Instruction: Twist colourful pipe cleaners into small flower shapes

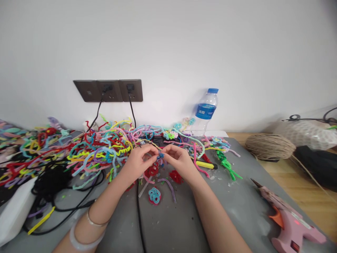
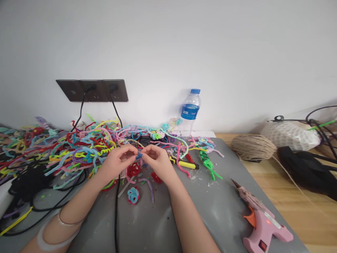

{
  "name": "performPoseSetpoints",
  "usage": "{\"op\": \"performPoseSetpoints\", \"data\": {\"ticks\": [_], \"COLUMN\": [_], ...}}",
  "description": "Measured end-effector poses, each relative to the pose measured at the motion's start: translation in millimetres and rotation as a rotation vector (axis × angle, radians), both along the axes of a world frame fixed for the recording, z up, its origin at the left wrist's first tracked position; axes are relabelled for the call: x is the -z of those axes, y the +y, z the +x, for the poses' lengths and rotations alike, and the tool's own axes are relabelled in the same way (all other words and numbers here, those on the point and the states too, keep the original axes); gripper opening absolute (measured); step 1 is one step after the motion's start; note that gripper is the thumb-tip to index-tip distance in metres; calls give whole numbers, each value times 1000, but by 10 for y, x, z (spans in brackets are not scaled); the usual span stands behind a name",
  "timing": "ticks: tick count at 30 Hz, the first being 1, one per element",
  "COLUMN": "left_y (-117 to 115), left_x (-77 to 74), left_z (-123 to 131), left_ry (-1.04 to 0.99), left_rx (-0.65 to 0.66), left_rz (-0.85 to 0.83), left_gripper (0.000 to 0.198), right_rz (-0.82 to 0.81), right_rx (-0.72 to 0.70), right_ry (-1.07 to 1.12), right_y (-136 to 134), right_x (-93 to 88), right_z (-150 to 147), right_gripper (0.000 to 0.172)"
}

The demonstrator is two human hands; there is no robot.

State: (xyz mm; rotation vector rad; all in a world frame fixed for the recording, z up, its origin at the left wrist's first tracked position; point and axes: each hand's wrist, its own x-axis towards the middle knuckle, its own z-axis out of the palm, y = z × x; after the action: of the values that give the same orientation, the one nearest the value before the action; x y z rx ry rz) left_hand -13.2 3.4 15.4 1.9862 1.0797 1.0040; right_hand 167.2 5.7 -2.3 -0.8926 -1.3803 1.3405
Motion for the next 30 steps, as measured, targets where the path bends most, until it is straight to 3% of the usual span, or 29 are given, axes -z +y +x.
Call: {"op": "performPoseSetpoints", "data": {"ticks": [4,11,17,22,25,30], "left_y": [-18,-47,-68,-68,-66,-52], "left_x": [1,20,51,126,164,174], "left_z": [33,118,189,261,281,262], "left_ry": [15,-268,-432,-618,-719,-783], "left_rx": [-29,-170,-264,-319,-312,-315], "left_rz": [9,-73,-118,-281,-372,-319], "left_gripper": [9,1,4,8,13,18], "right_rz": [-17,33,37,117,68,29], "right_rx": [-16,103,103,207,166,132], "right_ry": [-46,41,95,130,146,105], "right_y": [8,-42,-80,-94,-79,-39], "right_x": [-3,-18,-49,-29,-15,1], "right_z": [21,-99,-149,-215,-211,-157], "right_gripper": [12,10,13,14,19,25]}}
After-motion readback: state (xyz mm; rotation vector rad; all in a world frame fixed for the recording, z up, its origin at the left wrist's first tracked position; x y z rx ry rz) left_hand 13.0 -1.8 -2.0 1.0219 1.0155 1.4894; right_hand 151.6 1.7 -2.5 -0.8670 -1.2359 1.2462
